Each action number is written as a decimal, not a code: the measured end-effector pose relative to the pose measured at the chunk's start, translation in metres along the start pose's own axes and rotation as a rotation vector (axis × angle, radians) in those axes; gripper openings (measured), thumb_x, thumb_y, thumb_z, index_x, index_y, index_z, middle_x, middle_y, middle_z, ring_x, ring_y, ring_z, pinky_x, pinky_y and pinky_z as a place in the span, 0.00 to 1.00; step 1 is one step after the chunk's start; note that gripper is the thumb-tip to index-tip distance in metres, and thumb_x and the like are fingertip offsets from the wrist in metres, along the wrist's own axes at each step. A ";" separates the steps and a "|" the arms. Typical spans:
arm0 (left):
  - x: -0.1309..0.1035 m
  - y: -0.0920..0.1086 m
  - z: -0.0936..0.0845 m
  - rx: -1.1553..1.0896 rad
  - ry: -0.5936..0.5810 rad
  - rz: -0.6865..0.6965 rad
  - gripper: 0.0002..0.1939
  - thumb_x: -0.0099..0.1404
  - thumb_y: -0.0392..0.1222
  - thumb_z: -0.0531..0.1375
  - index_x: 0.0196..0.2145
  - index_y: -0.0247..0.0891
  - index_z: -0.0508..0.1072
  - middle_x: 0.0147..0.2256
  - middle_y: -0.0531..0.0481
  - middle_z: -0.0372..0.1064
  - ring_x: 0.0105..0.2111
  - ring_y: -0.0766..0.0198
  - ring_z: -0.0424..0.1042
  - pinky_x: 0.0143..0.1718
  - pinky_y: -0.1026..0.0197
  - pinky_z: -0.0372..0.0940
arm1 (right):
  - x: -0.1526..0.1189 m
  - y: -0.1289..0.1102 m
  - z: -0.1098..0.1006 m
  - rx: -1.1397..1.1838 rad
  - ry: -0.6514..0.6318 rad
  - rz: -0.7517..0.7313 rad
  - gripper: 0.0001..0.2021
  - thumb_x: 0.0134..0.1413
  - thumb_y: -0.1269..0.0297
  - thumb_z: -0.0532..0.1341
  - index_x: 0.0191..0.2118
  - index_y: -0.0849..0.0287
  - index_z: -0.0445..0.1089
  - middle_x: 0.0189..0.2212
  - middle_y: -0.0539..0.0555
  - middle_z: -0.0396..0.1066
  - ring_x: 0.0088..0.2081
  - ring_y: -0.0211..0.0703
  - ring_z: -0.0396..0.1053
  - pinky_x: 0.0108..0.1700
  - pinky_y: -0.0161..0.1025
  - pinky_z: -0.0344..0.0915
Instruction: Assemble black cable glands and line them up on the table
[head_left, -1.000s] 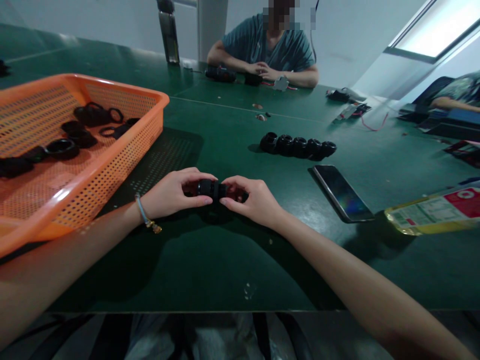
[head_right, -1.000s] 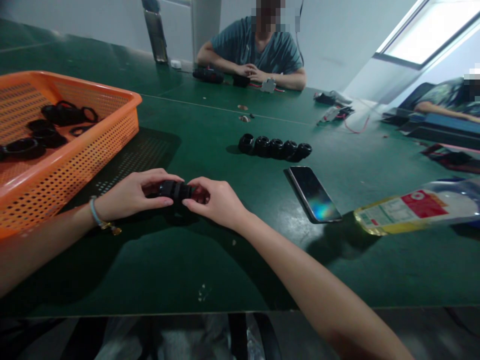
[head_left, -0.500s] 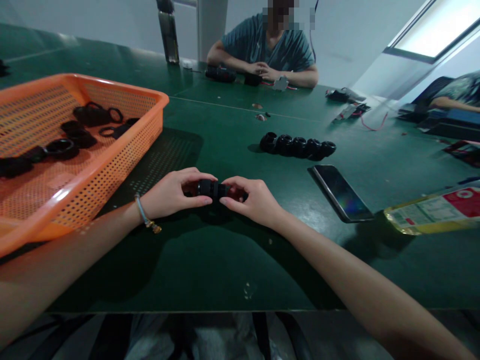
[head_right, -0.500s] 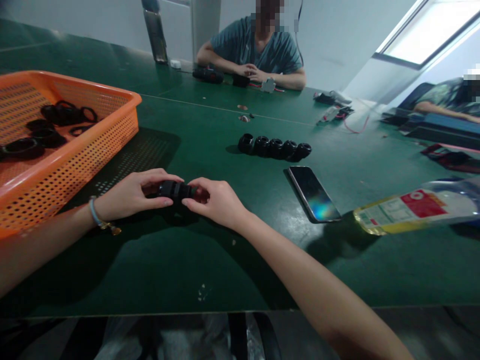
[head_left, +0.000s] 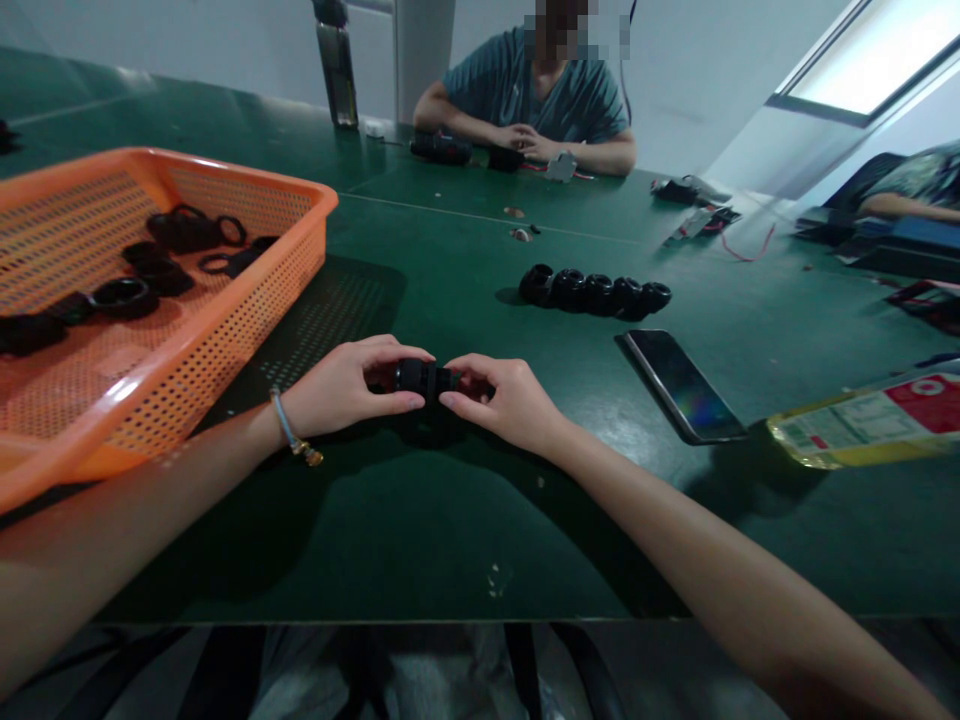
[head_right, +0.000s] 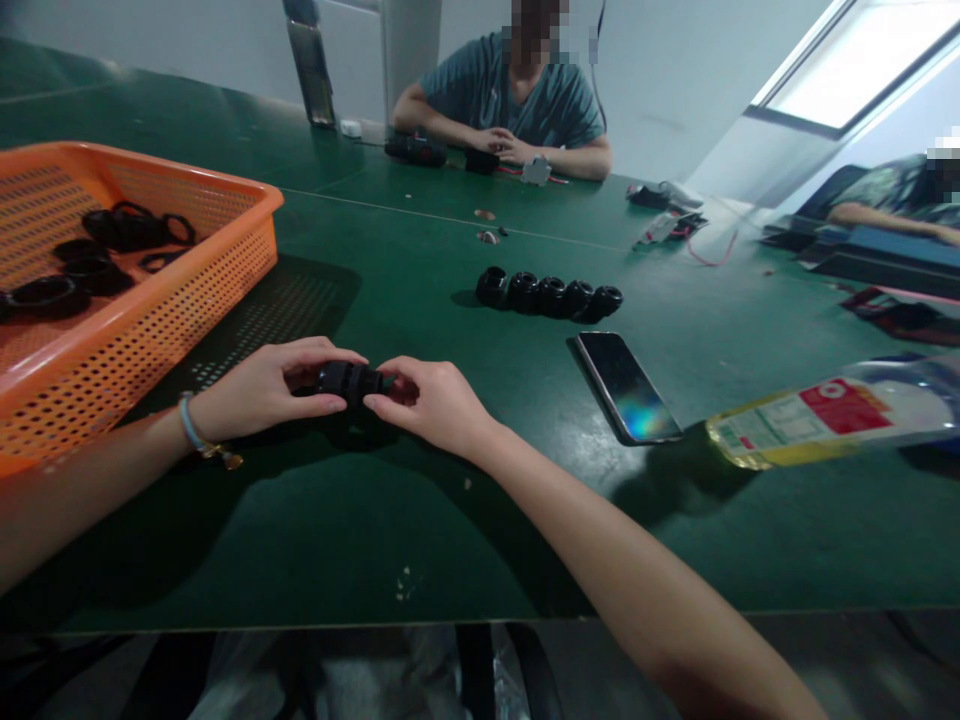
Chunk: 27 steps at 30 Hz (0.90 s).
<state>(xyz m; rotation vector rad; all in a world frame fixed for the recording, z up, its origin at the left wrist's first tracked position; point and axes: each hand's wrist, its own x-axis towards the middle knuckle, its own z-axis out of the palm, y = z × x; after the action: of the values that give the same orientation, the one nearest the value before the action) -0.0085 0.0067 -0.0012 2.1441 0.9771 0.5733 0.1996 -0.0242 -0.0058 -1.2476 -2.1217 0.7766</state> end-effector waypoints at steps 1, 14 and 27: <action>0.000 0.000 0.000 -0.006 0.001 -0.002 0.24 0.54 0.52 0.60 0.46 0.37 0.72 0.37 0.49 0.67 0.35 0.62 0.68 0.38 0.60 0.65 | 0.000 0.000 0.000 0.001 -0.001 -0.002 0.09 0.51 0.64 0.61 0.37 0.63 0.70 0.23 0.47 0.66 0.23 0.31 0.59 0.27 0.32 0.56; 0.000 0.001 -0.001 0.012 -0.006 -0.007 0.25 0.54 0.52 0.60 0.46 0.36 0.72 0.37 0.49 0.67 0.35 0.62 0.68 0.38 0.60 0.65 | 0.001 0.000 0.000 -0.008 -0.004 -0.002 0.11 0.51 0.63 0.61 0.37 0.66 0.70 0.22 0.47 0.65 0.22 0.32 0.59 0.27 0.32 0.55; 0.000 0.001 -0.001 0.000 -0.001 -0.015 0.24 0.54 0.52 0.60 0.46 0.38 0.72 0.36 0.49 0.67 0.35 0.62 0.68 0.37 0.60 0.65 | 0.000 0.000 0.000 -0.025 -0.018 0.000 0.09 0.53 0.63 0.59 0.36 0.63 0.70 0.22 0.47 0.66 0.23 0.32 0.58 0.27 0.32 0.54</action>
<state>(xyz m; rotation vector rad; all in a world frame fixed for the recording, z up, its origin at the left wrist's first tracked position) -0.0084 0.0059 0.0003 2.1356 0.9915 0.5648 0.1994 -0.0240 -0.0054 -1.2574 -2.1517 0.7660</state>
